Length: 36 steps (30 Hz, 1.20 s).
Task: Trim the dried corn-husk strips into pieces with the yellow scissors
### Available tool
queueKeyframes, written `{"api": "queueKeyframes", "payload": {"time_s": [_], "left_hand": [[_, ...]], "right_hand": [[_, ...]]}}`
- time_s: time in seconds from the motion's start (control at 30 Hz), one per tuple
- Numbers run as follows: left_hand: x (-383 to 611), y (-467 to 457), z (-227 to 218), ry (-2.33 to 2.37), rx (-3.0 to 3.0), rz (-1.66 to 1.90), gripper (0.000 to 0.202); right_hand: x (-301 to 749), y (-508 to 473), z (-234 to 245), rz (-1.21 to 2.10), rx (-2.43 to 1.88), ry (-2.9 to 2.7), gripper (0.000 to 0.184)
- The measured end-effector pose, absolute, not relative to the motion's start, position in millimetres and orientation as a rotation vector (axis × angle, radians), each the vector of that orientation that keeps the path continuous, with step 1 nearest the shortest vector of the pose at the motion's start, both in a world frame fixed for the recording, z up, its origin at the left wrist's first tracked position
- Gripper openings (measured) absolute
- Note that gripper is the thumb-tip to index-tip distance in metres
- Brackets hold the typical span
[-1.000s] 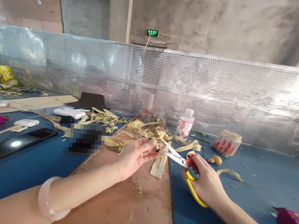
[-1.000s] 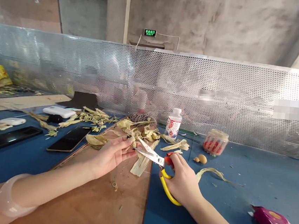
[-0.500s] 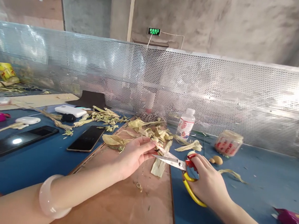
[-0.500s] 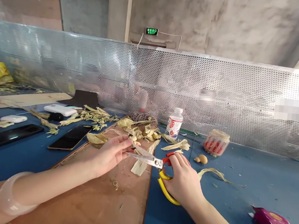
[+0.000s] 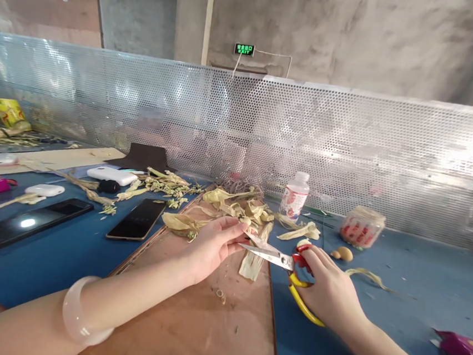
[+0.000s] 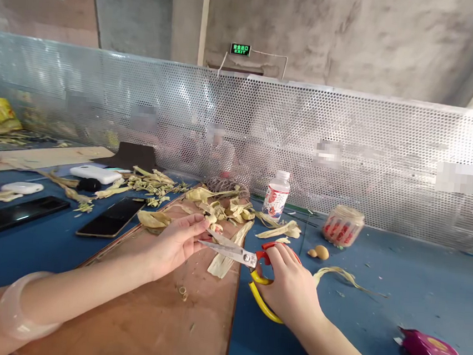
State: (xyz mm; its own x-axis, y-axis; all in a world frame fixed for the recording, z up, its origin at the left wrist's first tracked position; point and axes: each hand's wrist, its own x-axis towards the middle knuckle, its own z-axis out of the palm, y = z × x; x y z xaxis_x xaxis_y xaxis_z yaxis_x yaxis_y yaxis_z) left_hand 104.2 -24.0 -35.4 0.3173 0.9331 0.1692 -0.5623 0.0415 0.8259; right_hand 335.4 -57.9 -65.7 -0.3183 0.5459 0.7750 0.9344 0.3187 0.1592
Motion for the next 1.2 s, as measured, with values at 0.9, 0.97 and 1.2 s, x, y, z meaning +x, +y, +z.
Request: {"api": "queueKeyframes", "payload": {"time_s": [0.9, 0.97, 1.2], "left_hand": [[103.5, -22.8, -36.2, 0.459, 0.864, 1.188, 0.02], [103.6, -23.3, -35.9, 0.451, 0.853, 1.192, 0.021], [103.7, -24.1, -35.0, 0.456, 0.835, 1.186, 0.021]], "right_hand": [[334.3, -60.2, -66.1, -0.789, -1.388, -1.99, 0.011], [334.2, -60.0, -66.1, -0.788, -1.386, -1.987, 0.011], [333.2, -60.9, -65.9, -0.763, -1.388, -1.986, 0.012]]}}
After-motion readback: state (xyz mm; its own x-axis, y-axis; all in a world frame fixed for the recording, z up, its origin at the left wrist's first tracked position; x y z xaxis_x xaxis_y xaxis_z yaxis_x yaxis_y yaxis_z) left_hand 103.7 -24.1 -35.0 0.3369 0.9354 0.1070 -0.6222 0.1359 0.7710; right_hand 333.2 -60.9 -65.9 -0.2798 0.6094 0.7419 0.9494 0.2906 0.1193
